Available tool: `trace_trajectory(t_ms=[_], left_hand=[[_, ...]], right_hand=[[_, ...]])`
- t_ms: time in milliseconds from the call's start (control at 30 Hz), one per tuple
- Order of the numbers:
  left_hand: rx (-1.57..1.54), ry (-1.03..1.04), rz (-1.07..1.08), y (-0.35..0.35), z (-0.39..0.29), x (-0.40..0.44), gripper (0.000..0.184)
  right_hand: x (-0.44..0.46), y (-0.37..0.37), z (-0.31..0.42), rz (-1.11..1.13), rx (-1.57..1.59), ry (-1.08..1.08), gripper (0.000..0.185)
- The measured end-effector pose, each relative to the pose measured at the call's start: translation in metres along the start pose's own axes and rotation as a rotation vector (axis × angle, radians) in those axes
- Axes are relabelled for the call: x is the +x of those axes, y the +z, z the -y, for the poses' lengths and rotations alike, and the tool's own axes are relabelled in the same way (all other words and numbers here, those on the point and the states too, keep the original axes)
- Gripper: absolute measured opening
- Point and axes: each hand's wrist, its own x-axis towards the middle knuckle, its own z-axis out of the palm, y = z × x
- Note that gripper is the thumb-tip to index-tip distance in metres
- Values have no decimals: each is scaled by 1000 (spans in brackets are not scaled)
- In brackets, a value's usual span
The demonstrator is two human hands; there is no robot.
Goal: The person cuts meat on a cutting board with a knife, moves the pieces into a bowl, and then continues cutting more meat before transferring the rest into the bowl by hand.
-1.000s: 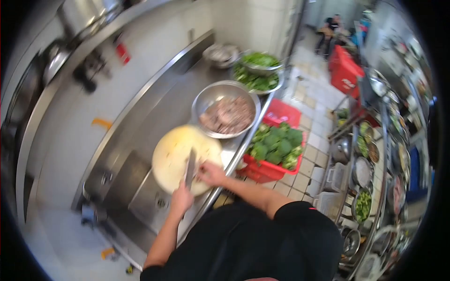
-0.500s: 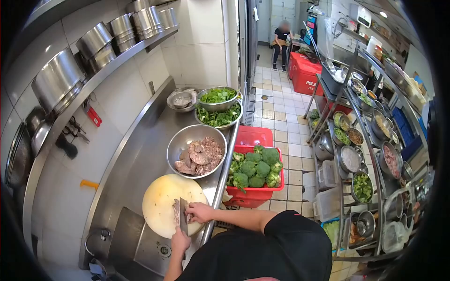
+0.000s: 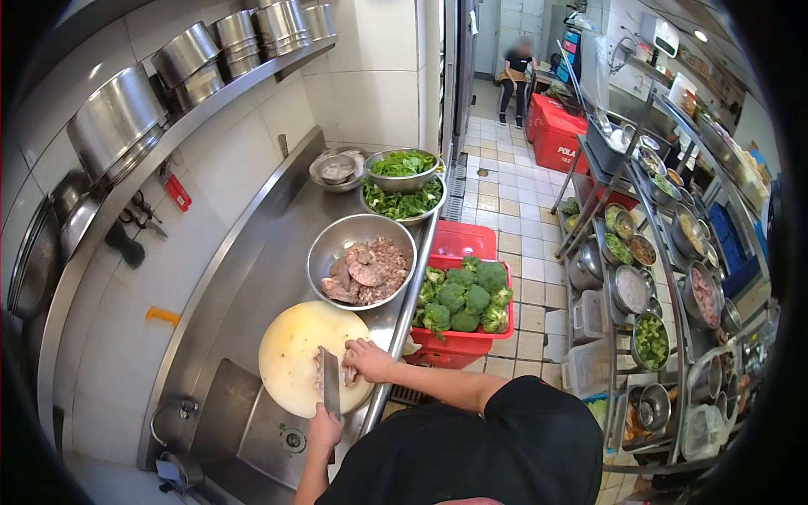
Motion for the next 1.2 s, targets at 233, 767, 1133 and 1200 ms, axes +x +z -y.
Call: trace_trajectory(t_ms=[233,767,1133,1200], left_hand=[[-17,14,11,2,9,15,35],[20,115,-51,14,-2,23,32],[-38,83,-32,8,2,38,31],[-28,80,-45,10,4,38,31]], right_hand=[[11,9,7,87,-89,-184,39],[12,26,29,107,995,700,69],[-3,23,29,-8,190,76,43],[2,33,23,-88,109,-70,36]])
